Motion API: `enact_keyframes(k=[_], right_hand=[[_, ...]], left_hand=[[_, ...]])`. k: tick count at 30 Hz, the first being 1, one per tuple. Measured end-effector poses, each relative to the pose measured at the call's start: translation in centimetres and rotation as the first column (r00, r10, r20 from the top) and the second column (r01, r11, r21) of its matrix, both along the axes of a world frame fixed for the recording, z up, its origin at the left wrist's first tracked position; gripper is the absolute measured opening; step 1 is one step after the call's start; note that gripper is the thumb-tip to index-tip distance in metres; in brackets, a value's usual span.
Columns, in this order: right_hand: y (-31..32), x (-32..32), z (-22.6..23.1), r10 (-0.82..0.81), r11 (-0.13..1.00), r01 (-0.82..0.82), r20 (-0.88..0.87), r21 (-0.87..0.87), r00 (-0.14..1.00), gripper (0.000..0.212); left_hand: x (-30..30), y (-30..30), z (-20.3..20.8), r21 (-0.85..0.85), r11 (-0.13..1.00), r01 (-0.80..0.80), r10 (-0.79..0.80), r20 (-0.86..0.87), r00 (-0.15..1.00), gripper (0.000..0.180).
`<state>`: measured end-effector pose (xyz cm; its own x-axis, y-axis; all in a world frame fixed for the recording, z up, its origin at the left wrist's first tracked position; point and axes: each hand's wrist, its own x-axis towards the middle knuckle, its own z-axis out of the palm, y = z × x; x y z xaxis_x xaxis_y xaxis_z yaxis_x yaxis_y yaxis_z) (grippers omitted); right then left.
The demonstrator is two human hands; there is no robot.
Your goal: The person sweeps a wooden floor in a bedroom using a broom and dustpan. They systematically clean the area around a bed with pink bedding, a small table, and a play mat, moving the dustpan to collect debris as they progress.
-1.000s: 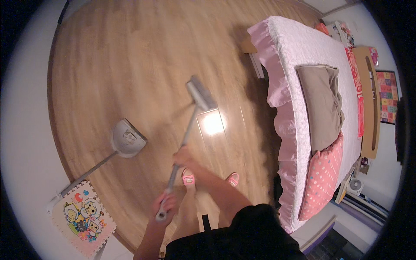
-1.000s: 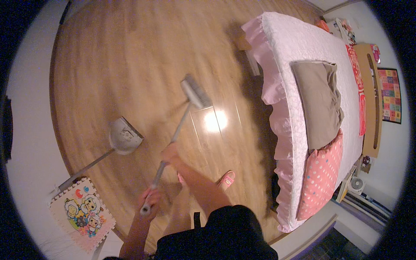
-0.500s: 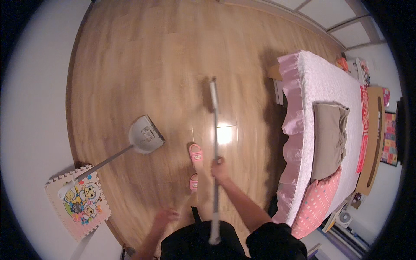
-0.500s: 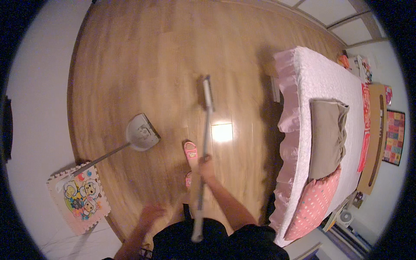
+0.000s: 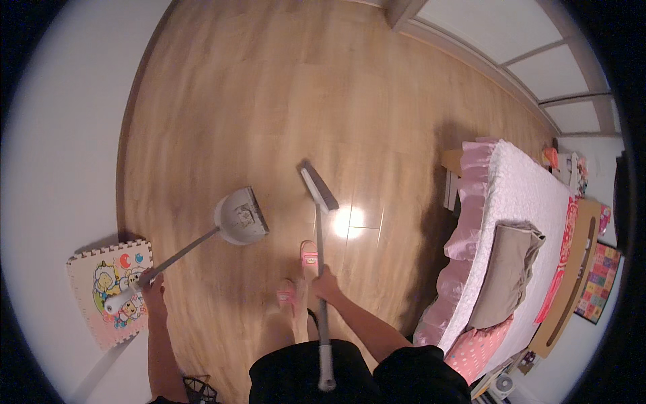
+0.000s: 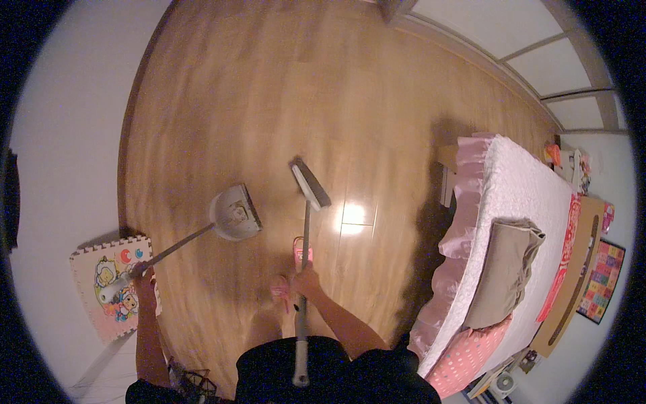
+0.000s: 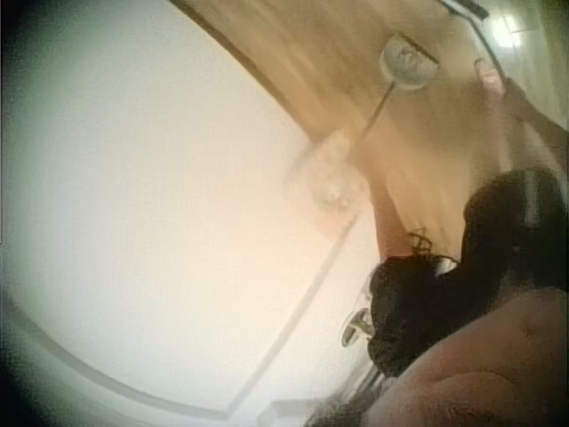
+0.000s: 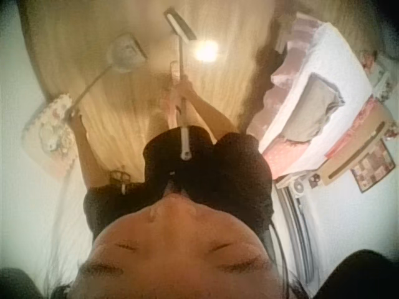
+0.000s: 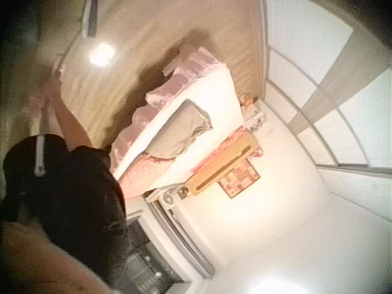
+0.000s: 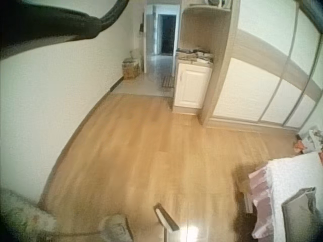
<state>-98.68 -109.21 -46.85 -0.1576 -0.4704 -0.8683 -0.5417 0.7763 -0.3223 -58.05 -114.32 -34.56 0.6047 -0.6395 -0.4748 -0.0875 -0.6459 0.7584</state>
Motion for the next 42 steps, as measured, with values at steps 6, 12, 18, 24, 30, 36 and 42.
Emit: enact_keyframes(k=[6, 12, 18, 24, 30, 36, 42], right_hand=[[-7.0, -2.9, 1.4, 0.067, 0.985, -0.061, 0.031, -0.163, 0.997, 0.050], [-19.7, -0.1, -6.4, 0.238, 0.909, -0.246, -0.067, -0.336, 0.969, 0.047], [-14.0, 1.6, -6.1, 0.423, 0.879, -0.464, -0.270, -0.110, 0.865, 0.053], [-1.8, -0.5, -1.8, 0.481, 0.867, -0.499, -0.267, 0.001, 0.835, 0.052], [-2.5, 1.9, 6.5, -0.133, 0.991, 0.134, -0.014, 0.020, 0.991, 0.042], [-3.1, 0.5, 1.4, 0.170, 0.968, -0.233, -0.441, -0.092, 0.881, 0.046], [-1.7, 7.2, -9.3, 0.149, 0.988, -0.150, -0.382, 0.026, 0.912, 0.069]], left_hand=[[2.6, 1.2, -2.1, -0.092, 0.981, 0.170, -0.167, 0.032, 0.985, 0.009], [1.7, 2.1, -2.3, -0.130, 0.966, 0.223, -0.208, 0.118, 0.971, 0.008], [2.5, -1.0, 0.6, -0.038, 0.949, 0.313, -0.312, 0.034, 0.950, 0.011], [3.2, -2.9, -0.2, -0.152, 0.834, 0.531, -0.485, 0.258, 0.836, 0.012], [1.0, -6.5, 1.6, -0.172, 0.769, 0.616, -0.563, 0.272, 0.780, 0.007], [1.1, -7.7, -0.3, -0.220, 0.742, 0.633, -0.605, 0.185, 0.774, 0.009], [-0.1, -9.6, -1.7, -0.205, 0.764, 0.612, -0.594, 0.145, 0.791, 0.012]])
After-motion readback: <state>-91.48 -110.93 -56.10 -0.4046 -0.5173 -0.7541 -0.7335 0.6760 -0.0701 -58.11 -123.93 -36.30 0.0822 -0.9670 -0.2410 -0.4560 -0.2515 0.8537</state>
